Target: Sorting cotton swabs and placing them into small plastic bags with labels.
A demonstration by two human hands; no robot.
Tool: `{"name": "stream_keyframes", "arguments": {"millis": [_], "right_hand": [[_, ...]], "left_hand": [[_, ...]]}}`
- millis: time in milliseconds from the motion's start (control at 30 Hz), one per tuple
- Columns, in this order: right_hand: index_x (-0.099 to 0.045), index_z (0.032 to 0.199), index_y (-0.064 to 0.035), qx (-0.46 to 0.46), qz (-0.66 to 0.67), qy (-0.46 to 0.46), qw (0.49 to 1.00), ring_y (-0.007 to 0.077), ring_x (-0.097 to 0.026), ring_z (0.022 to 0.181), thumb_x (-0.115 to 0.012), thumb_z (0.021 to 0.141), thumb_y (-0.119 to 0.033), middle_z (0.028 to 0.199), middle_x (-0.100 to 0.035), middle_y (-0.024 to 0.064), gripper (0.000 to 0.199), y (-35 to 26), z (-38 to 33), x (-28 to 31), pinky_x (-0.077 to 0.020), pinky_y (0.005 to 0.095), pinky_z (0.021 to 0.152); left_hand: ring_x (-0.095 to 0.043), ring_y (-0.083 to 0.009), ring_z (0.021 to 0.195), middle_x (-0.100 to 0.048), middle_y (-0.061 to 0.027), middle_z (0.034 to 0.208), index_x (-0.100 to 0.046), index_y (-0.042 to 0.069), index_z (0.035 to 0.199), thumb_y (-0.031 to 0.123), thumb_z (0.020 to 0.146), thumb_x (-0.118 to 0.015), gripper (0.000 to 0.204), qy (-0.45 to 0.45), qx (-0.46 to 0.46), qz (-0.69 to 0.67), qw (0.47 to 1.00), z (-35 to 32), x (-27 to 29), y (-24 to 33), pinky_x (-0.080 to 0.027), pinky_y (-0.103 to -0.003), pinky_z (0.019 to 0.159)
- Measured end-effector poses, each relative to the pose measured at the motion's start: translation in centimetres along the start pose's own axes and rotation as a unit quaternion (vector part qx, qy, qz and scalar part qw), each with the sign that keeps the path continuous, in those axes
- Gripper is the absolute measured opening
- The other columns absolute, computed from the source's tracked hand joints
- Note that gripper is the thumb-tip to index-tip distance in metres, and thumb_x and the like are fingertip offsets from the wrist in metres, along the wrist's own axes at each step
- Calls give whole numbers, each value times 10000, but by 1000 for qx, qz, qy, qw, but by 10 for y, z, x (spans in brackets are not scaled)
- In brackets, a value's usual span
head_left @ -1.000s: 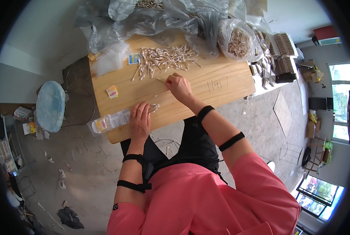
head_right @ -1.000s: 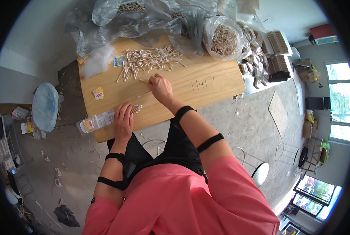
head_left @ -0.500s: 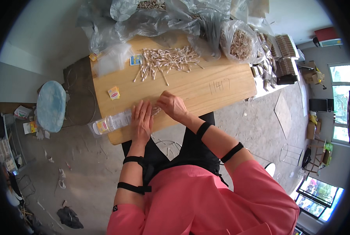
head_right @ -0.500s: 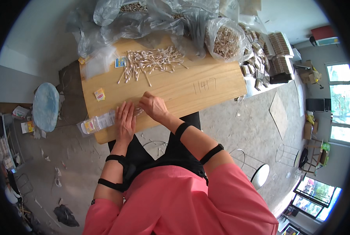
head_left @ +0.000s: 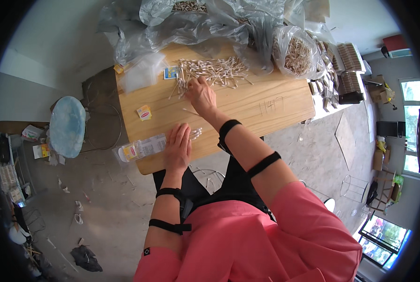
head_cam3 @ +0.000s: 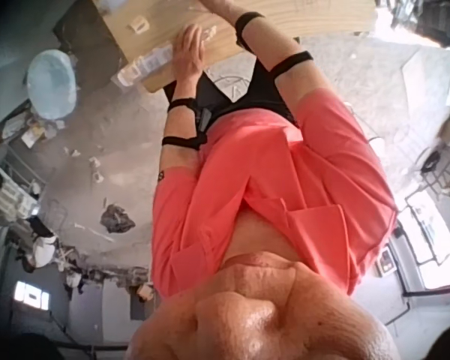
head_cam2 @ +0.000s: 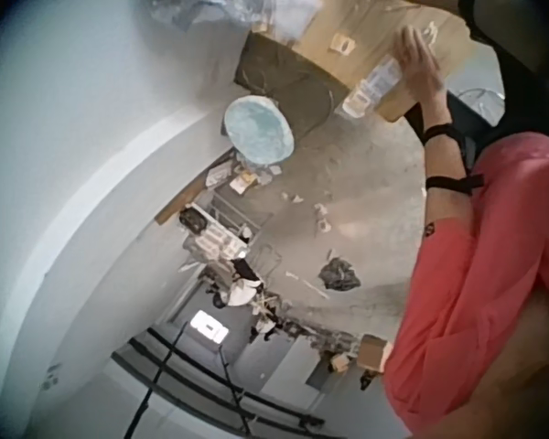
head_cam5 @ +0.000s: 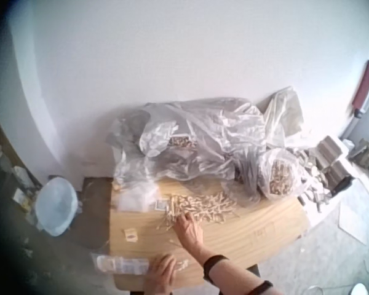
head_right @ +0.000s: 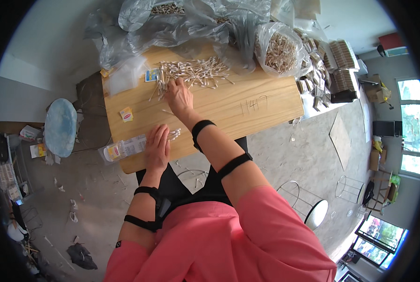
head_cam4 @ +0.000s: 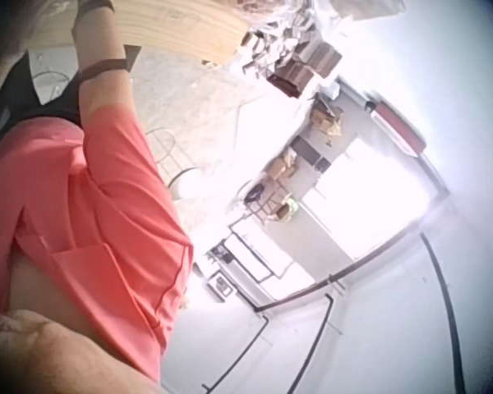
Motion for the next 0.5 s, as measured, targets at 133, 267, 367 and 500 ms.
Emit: {"name": "stream_keyframes", "arguments": {"millis": [133, 267, 367, 500], "right_hand": [[-659, 888, -88, 69, -29, -117, 990, 336, -633, 818, -690, 821, -197, 971, -608, 106, 131, 14, -11, -1, -516, 429, 693], [-657, 975, -82, 44, 61, -163, 984, 338, -650, 833, -654, 848, -185, 1020, -604, 114, 164, 29, -48, 25, -532, 431, 689], [-672, 1001, -76, 21, 108, -95, 989, 323, -656, 840, -650, 849, -164, 1030, -616, 100, 177, 30, -62, 40, -538, 425, 704], [-674, 946, -70, 71, 72, -67, 993, 318, -655, 837, -659, 842, -163, 1009, -618, 95, 141, 11, -68, 47, -538, 426, 704]], "left_hand": [[-442, -264, 1315, -496, -63, 1377, -523, 28, 1317, 120, 915, -558, 413, 9, 2, 10, 1000, -2, 1, -4, -353, -438, 1125], [-446, -272, 1310, -508, -71, 1362, -555, 9, 1279, 108, 909, -567, 382, 7, 6, 4, 1000, -7, -2, -5, -358, -436, 1122], [-443, -273, 1311, -508, -77, 1361, -576, -1, 1253, 98, 901, -575, 366, 10, 7, -11, 1000, -4, -1, -7, -354, -436, 1125], [-429, -304, 1323, -498, -111, 1375, -536, 1, 1296, 74, 891, -568, 413, 10, 3, -21, 1000, -5, -1, -7, -335, -468, 1130]]}}
Point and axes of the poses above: each hand's wrist, its own z-axis towards the middle knuckle, its own x-axis out of the back of the hand, y = z × x, the point moved 4 cm from there along z, towards the middle knuckle
